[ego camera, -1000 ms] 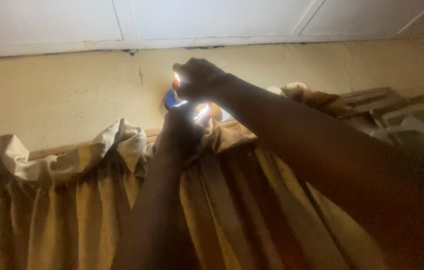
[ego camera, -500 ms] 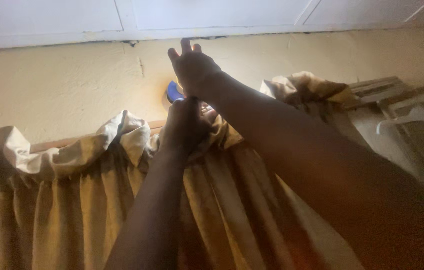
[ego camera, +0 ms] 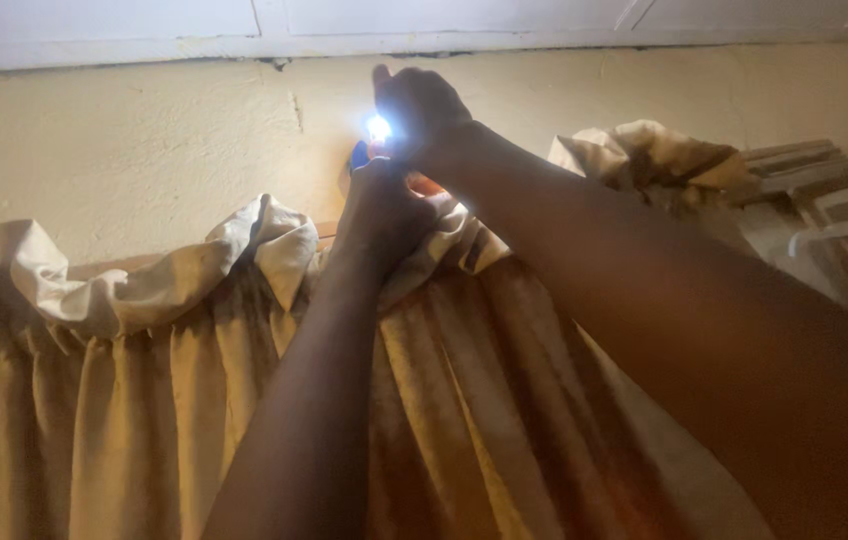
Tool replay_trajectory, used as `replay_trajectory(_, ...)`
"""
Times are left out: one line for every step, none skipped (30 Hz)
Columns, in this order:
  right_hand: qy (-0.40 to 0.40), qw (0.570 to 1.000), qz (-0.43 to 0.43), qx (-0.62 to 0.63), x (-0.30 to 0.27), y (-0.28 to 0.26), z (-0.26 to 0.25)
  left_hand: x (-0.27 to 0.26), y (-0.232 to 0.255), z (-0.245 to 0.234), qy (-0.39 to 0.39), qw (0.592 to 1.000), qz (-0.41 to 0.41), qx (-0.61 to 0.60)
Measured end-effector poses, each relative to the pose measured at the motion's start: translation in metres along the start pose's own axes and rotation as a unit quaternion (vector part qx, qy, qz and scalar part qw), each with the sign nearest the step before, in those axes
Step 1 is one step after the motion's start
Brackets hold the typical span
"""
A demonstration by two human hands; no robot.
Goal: The person screws a lightbulb into a wall-mounted fixture above a curtain by hand.
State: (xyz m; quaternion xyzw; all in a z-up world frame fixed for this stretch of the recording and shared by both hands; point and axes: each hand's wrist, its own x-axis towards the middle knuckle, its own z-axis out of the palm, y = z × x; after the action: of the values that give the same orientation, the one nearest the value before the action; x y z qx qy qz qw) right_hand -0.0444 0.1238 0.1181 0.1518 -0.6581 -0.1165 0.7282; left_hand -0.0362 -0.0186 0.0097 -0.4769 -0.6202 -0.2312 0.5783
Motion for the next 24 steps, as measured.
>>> replay_trajectory(0.022,1.0,0.006,0.017,0.003,0.007,0.013,0.001,-0.002,0.0,-0.005,1.0,-0.016,0.017)
replay_trajectory(0.044,0.998,0.012,0.033,0.006,0.012,0.028,0.002,-0.003,0.001,-0.009,0.999,-0.031,0.033)
replay_trajectory(0.069,0.996,0.02,0.053,0.009,0.017,0.04,0.002,-0.005,0.003,-0.009,0.999,-0.036,0.003)
replay_trajectory(0.076,0.994,0.035,0.067,0.007,0.023,0.046,0.003,-0.006,0.005,-0.009,0.999,-0.042,-0.028)
replay_trajectory(0.082,0.992,0.053,0.083,-0.001,0.025,0.052,0.002,-0.009,0.007,-0.013,0.997,-0.047,-0.058)
replay_trajectory(0.089,0.988,0.072,0.1,-0.008,0.021,0.054,0.003,-0.011,0.008,-0.007,0.999,-0.021,-0.038)
replay_trajectory(0.091,0.99,0.063,0.086,-0.012,0.015,0.051,0.004,-0.013,0.009,0.001,1.0,0.004,-0.022)
replay_trajectory(0.094,0.991,0.054,0.073,-0.015,0.007,0.046,0.004,-0.015,0.01,0.009,1.0,0.029,-0.006)
replay_trajectory(0.099,0.992,0.047,0.055,-0.017,0.001,0.035,0.005,-0.015,0.011,0.008,0.999,0.032,0.009)
replay_trajectory(0.103,0.993,0.039,0.037,-0.018,-0.004,0.024,0.006,-0.015,0.01,0.007,0.999,0.035,0.024)
replay_trajectory(0.108,0.994,0.029,0.018,-0.018,-0.007,0.014,0.007,-0.015,0.009,0.008,0.999,0.038,0.038)
replay_trajectory(0.113,0.993,0.02,0.0,-0.019,-0.009,0.005,0.007,-0.014,0.008,0.009,0.998,0.048,0.039)
replay_trajectory(0.1,0.995,0.009,0.001,-0.019,-0.01,0.0,0.006,-0.013,0.007,0.011,0.997,0.058,0.039)
replay_trajectory(0.088,0.996,-0.002,0.002,-0.019,-0.011,-0.003,0.006,-0.011,0.006,0.012,0.997,0.068,0.04)
replay_trajectory(0.074,0.997,-0.013,0.004,-0.019,-0.011,-0.005,0.005,-0.01,0.005,0.012,0.997,0.059,0.041)
replay_trajectory(0.045,0.999,-0.001,-0.002,-0.019,-0.011,-0.006,0.004,-0.009,0.004,0.012,0.998,0.051,0.041)
replay_trajectory(0.016,1.0,0.014,-0.008,-0.02,-0.009,-0.005,0.004,-0.008,0.004,0.01,0.998,0.044,0.041)
replay_trajectory(-0.013,0.999,0.029,-0.014,-0.02,-0.007,-0.002,0.004,-0.008,0.004,0.002,0.998,0.031,0.045)
replay_trajectory(0.002,1.0,0.027,-0.001,-0.02,-0.004,0.002,0.005,-0.008,0.003,-0.008,0.999,0.019,0.05)
replay_trajectory(0.017,0.999,0.026,0.013,-0.019,0.0,0.009,0.007,-0.01,0.003,-0.017,0.998,0.006,0.055)
replay_trajectory(0.031,0.999,0.023,0.026,-0.017,0.006,0.016,0.008,-0.014,0.002,-0.027,0.998,0.031,0.042)
replay_trajectory(0.064,0.997,0.008,0.05,-0.014,0.013,0.025,0.009,-0.018,0.002,-0.036,0.997,0.055,0.028)
replay_trajectory(0.096,0.993,-0.006,0.073,-0.012,0.02,0.035,0.011,-0.022,0.002,-0.046,0.996,0.079,0.014)
replay_trajectory(0.128,0.987,-0.021,0.097,-0.011,0.025,0.044,0.014,-0.025,0.003,-0.049,0.997,0.058,-0.002)
